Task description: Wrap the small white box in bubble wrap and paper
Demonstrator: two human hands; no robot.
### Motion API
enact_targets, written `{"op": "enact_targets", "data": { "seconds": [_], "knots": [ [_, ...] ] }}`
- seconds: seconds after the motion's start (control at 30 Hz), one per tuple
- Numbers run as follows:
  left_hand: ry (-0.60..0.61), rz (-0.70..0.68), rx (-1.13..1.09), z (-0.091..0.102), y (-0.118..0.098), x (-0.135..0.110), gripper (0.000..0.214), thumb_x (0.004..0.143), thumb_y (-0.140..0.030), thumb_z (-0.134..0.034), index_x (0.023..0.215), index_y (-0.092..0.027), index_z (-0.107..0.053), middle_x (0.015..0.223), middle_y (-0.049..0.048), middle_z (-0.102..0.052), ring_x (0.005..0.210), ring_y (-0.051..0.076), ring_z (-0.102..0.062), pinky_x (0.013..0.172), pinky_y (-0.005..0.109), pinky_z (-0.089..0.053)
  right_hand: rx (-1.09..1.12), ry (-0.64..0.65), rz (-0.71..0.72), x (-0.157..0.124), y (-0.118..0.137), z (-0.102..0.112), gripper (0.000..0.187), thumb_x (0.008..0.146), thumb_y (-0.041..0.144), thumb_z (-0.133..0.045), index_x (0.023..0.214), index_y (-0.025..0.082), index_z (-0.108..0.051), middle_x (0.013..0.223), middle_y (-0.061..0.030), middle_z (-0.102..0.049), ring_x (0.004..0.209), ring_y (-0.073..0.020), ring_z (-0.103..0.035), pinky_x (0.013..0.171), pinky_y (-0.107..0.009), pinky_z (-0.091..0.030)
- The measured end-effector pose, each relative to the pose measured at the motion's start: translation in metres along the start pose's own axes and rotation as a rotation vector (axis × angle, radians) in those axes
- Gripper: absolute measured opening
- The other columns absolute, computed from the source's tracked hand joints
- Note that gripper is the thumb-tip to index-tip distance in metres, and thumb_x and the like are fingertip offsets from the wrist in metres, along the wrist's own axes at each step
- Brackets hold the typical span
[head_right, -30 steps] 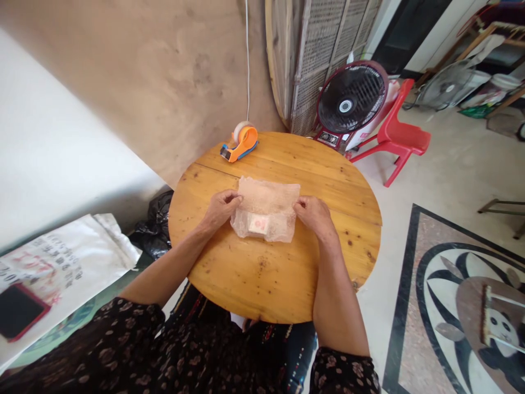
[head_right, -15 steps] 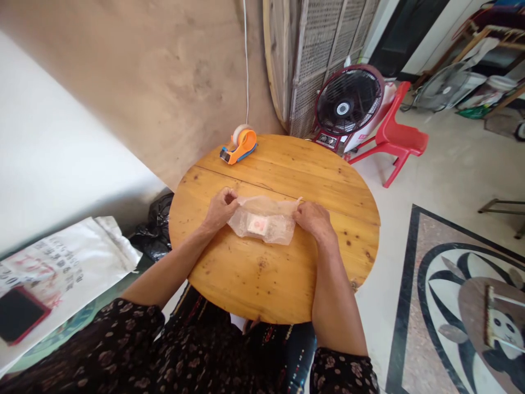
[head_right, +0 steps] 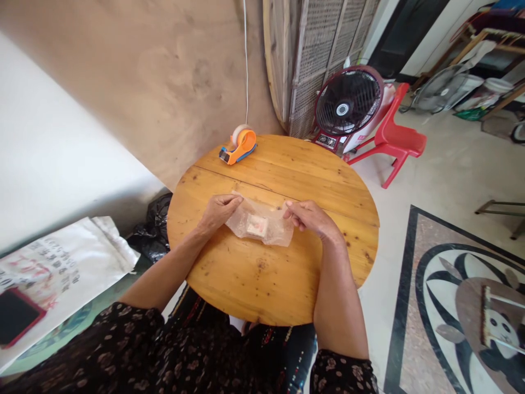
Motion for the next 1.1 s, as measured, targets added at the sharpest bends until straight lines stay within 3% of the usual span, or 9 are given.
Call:
{"op": "enact_targets", "data": {
  "seconds": [0.1,0.2,0.3,0.37,0.53,0.7,0.9,1.0,1.1],
  "knots": [
    [-0.01,0.031,-0.099,0.002,-0.002,0.0,0.035,0.082,-0.046,-0.062,0.065,-0.015,-0.066,0.062,0.0,-0.06,0.053,0.009,-0.045,0.051,0.022,-0.036,0.102,-0.005,0.049,-0.001,0.003,-0.002,0.053,0.089,0.064,-0.055,0.092,0.014,-0.07,0.059,0.0027,-0.052,0.047,-0.008,-0.044,0.046,-0.023,-0.035],
    [-0.005,0.04,-0.172,0.004,-0.002,0.0,0.035,0.08,-0.047,-0.066,0.087,-0.015,-0.076,0.084,0.0056,-0.074,0.057,0.01,-0.052,0.055,0.023,-0.043,0.126,-0.025,0.072,0.0,0.008,-0.005,0.044,0.086,0.054,-0.06,0.101,0.014,-0.071,0.082,-0.004,-0.065,0.056,-0.0098,-0.054,0.047,-0.023,-0.038],
    [0.055,0.054,-0.2,0.005,-0.002,-0.001,0.036,0.079,-0.047,-0.068,0.091,-0.014,-0.077,0.09,0.0081,-0.076,0.065,0.012,-0.06,0.06,0.024,-0.048,0.125,-0.05,0.113,0.002,0.011,-0.008,0.04,0.084,0.045,-0.063,0.111,0.015,-0.069,0.115,-0.0124,-0.069,0.084,-0.0175,-0.067,0.057,-0.024,-0.047],
    [0.107,0.049,-0.199,0.006,-0.004,-0.002,0.034,0.079,-0.046,-0.067,0.086,-0.014,-0.077,0.09,0.0084,-0.077,0.075,0.016,-0.066,0.067,0.026,-0.051,0.139,-0.058,0.128,0.004,0.01,-0.01,0.044,0.085,0.041,-0.062,0.122,0.017,-0.066,0.131,-0.0144,-0.064,0.104,-0.0229,-0.068,0.067,-0.027,-0.053],
    [0.213,-0.059,-0.184,0.007,-0.012,-0.006,0.029,0.083,-0.044,-0.066,0.087,-0.018,-0.077,0.106,0.0098,-0.077,0.103,0.024,-0.07,0.095,0.036,-0.052,0.058,-0.078,0.119,0.009,0.001,-0.012,0.051,0.088,0.042,-0.058,0.134,0.02,-0.059,0.144,-0.0133,-0.056,0.124,-0.0269,-0.061,0.084,-0.035,-0.056],
    [0.275,-0.096,-0.072,0.003,-0.01,-0.005,0.034,0.086,-0.044,-0.063,0.104,-0.018,-0.075,0.119,0.0112,-0.073,0.113,0.025,-0.066,0.102,0.038,-0.048,-0.053,-0.026,0.07,0.012,-0.003,-0.015,0.05,0.09,0.04,-0.054,0.133,0.017,-0.058,0.127,-0.0132,-0.067,0.106,-0.0237,-0.067,0.084,-0.036,-0.054],
    [0.256,-0.051,-0.046,0.001,-0.005,-0.001,0.04,0.086,-0.052,-0.062,0.101,-0.017,-0.075,0.111,0.0101,-0.074,0.106,0.023,-0.067,0.093,0.031,-0.051,-0.177,0.125,0.226,0.011,0.012,-0.022,0.036,0.088,0.048,-0.055,0.094,0.017,-0.071,0.096,-0.0065,-0.071,0.088,-0.0199,-0.062,0.081,-0.032,-0.049],
    [0.235,0.026,-0.164,0.002,0.0,0.001,0.044,0.088,-0.056,-0.059,0.097,-0.016,-0.075,0.1,0.0107,-0.075,0.09,0.02,-0.068,0.078,0.028,-0.053,-0.175,0.217,0.274,0.006,0.019,-0.023,0.04,0.088,0.054,-0.057,0.083,0.017,-0.071,0.085,-0.0041,-0.068,0.077,-0.0164,-0.058,0.073,-0.028,-0.047],
    [0.278,0.194,-0.35,0.003,0.008,0.004,0.053,0.085,-0.063,-0.056,0.102,-0.015,-0.072,0.087,0.0108,-0.074,0.065,0.017,-0.064,0.057,0.028,-0.049,-0.127,0.408,0.234,-0.001,0.02,-0.025,0.042,0.086,0.056,-0.062,0.089,0.016,-0.076,0.077,-0.0027,-0.068,0.069,-0.0141,-0.058,0.066,-0.025,-0.046]
  ]
}}
Point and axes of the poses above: each hand's wrist, its own x-axis towards the middle knuckle, its own z-axis out of the back of the hand, y = z × x, the point moved 2 cm from there along x, towards the middle knuckle
